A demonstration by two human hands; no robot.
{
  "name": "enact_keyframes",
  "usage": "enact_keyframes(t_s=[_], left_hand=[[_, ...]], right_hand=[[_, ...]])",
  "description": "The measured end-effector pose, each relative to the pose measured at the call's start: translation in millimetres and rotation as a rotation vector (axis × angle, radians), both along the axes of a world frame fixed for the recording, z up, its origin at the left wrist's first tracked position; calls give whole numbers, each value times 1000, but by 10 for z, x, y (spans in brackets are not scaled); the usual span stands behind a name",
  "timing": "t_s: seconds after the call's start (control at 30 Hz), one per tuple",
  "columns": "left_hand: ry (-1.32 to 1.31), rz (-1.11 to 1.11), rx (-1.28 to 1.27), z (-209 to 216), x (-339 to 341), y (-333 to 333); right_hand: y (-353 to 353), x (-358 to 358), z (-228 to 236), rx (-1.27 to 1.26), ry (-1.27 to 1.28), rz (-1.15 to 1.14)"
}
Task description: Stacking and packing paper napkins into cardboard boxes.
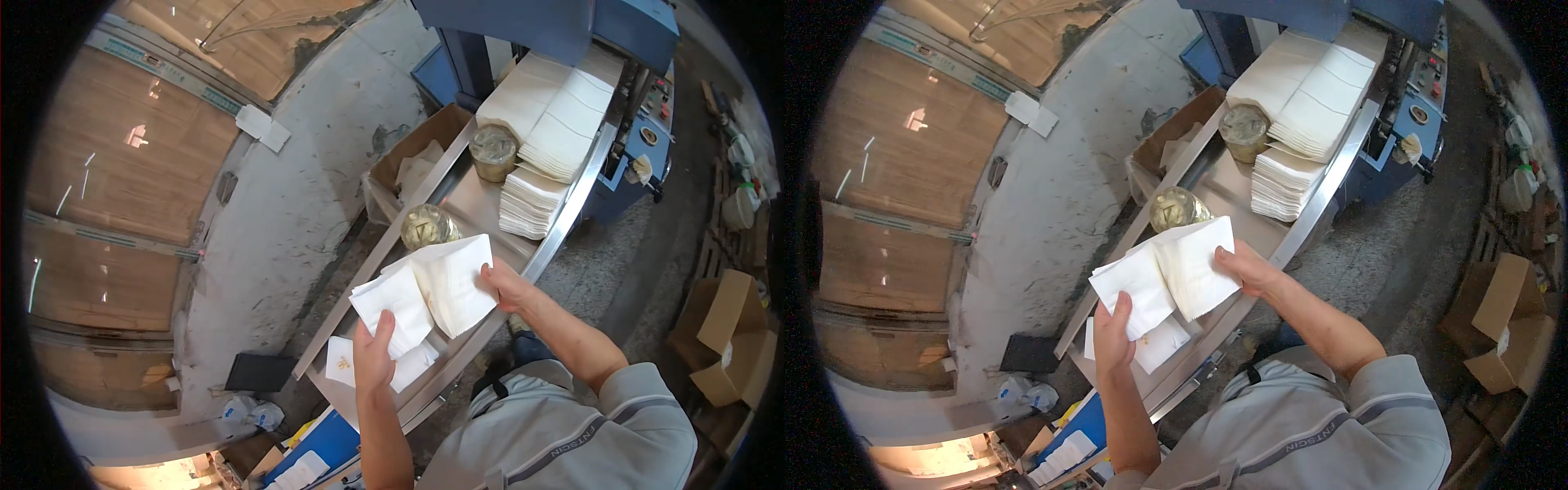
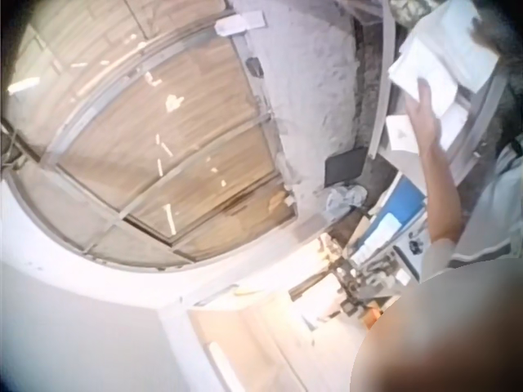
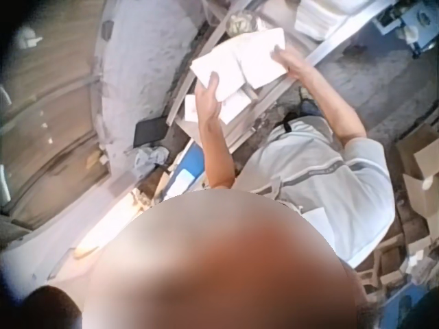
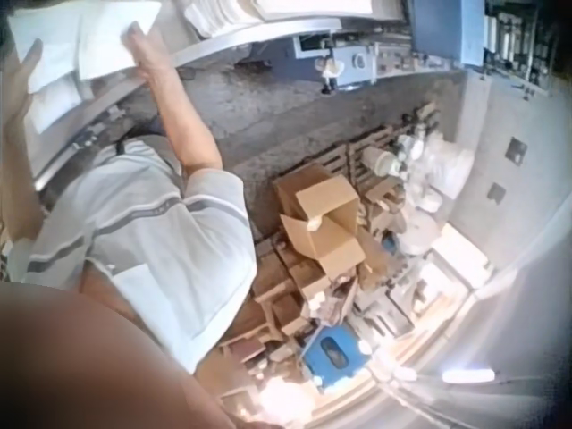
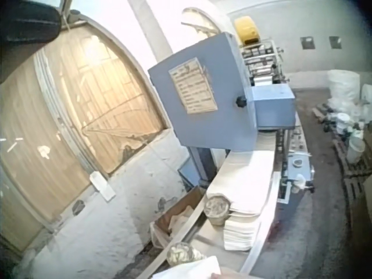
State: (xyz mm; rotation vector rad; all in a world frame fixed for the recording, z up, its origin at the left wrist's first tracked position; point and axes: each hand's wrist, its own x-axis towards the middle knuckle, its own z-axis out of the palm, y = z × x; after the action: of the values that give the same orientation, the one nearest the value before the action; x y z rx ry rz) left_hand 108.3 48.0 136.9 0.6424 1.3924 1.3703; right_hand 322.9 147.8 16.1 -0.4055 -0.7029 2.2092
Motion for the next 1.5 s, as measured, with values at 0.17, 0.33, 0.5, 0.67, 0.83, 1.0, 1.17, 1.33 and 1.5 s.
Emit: enact_keyframes(t_s=[0.17, 0.33, 0.5, 0.67, 0.83, 1.0, 1.17, 1.33, 1.5], left_hand=[[-13, 15, -14, 128, 21, -26], [12, 5, -29, 226, 65, -11], [5, -8, -30, 282, 71, -8], [53, -28, -30, 314, 97, 2], [26, -7, -33, 330, 88, -6], [-27, 0, -41, 339, 65, -8], [-78, -21, -23, 338, 48, 0], [-75, -14, -30, 332, 39, -1], [-85, -16, -27, 346, 49, 11]], right_hand=[[-14, -45, -89, -60, 78, 1], [-5, -39, -134, -62, 141, 20], [-2, -20, -129, -70, 146, 22], [13, 1, -134, -67, 185, 32], [22, -3, -118, -74, 193, 26], [39, -5, -151, -82, 204, 36], [47, -2, -133, -91, 219, 42], [54, 10, -131, -84, 214, 40], [60, 26, -147, -92, 228, 48]])
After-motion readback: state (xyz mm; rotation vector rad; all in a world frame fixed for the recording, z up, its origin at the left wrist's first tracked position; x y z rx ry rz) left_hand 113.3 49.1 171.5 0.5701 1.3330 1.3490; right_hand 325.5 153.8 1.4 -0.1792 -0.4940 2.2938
